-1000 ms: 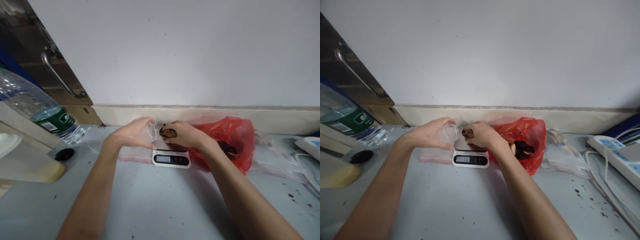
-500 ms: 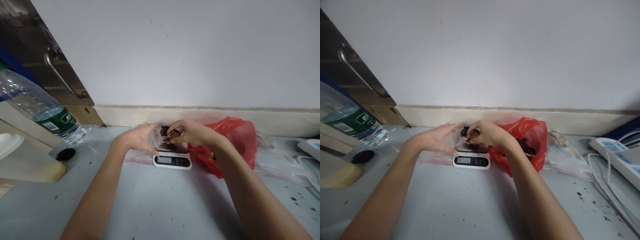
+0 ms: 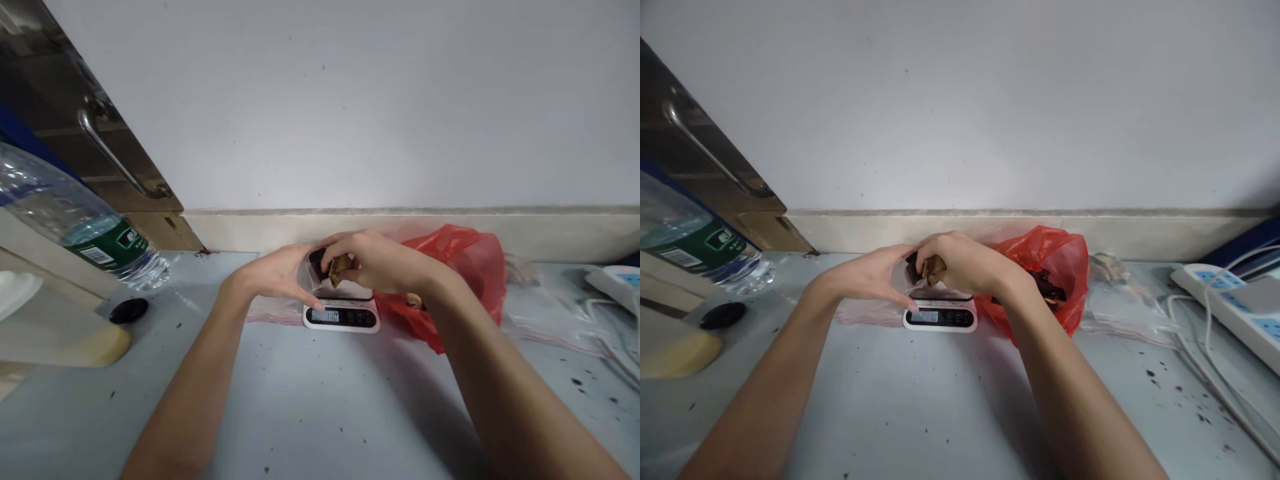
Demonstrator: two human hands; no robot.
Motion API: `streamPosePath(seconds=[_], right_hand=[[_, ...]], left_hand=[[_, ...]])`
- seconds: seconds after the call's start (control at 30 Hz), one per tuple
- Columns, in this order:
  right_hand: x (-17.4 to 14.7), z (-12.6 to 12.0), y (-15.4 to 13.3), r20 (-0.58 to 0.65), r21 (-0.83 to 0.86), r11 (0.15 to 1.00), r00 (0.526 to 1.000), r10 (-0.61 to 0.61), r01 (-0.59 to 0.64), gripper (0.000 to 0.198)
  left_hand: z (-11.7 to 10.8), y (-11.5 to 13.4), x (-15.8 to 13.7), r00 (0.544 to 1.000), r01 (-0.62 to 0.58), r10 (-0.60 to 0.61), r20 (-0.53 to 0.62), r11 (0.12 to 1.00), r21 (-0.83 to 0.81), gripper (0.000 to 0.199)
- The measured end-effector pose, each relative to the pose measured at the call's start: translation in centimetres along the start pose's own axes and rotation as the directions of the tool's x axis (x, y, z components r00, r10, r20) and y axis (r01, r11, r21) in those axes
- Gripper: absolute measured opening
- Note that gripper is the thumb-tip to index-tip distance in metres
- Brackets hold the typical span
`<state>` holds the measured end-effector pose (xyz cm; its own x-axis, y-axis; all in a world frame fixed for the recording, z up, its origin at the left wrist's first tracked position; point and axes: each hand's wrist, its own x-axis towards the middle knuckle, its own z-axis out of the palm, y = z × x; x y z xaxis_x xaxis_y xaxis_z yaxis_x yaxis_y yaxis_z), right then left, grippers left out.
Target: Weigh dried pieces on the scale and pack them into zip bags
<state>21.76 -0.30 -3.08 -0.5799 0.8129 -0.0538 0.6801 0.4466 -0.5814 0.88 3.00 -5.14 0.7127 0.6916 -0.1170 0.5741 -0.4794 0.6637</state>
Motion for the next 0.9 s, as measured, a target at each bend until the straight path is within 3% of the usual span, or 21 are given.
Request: streamPosePath(seconds=[0.1, 0.23, 0.47, 0.6, 0.77, 0.9], right_hand=[[-0.2, -0.1, -0.6, -0.010, -0.070, 0.997, 0.999, -0.044, 0.043, 0.046], [-0.5, -0.3, -1.4, -0.087, -0.122, 0.988, 0.990, -0.109, 0.098, 0.042], [-0.4, 0.0, -0.9, -0.055, -0.052, 0.997, 0.996, -0.065, 0.062, 0.040], [0.1, 0.3, -0.2, -0.199, -0.036, 0.993, 0.973, -0.115, 0.110, 0.040], [0.5, 0.6, 0.4, -0.374, -0.085, 0.974, 0.899, -0.228, 0.211, 0.034], [0.5, 0.6, 0.5, -0.416, 0.085, 0.952, 0.879, -0.233, 0.293, 0.029]], left_hand=[[-0.1, 0.0, 0.1, 1.000, -0.007, 0.007, 0.004, 1.000, -0.018, 0.087], [-0.1, 0.0, 0.0, 1.000, 0.012, -0.011, 0.022, 1.000, -0.026, 0.073], [0.0, 0.6, -0.1, 0.998, -0.010, 0.013, 0.054, 0.998, -0.060, 0.067], [-0.2, 0.8, -0.2, 1.000, 0.009, -0.009, 0.003, 0.998, -0.059, 0.066], [-0.8, 0.6, -0.8, 0.998, 0.037, -0.041, -0.038, 0.992, -0.119, 0.070], [-1.2, 0.4, -1.0, 0.999, 0.019, -0.025, -0.021, 0.972, -0.236, 0.067]])
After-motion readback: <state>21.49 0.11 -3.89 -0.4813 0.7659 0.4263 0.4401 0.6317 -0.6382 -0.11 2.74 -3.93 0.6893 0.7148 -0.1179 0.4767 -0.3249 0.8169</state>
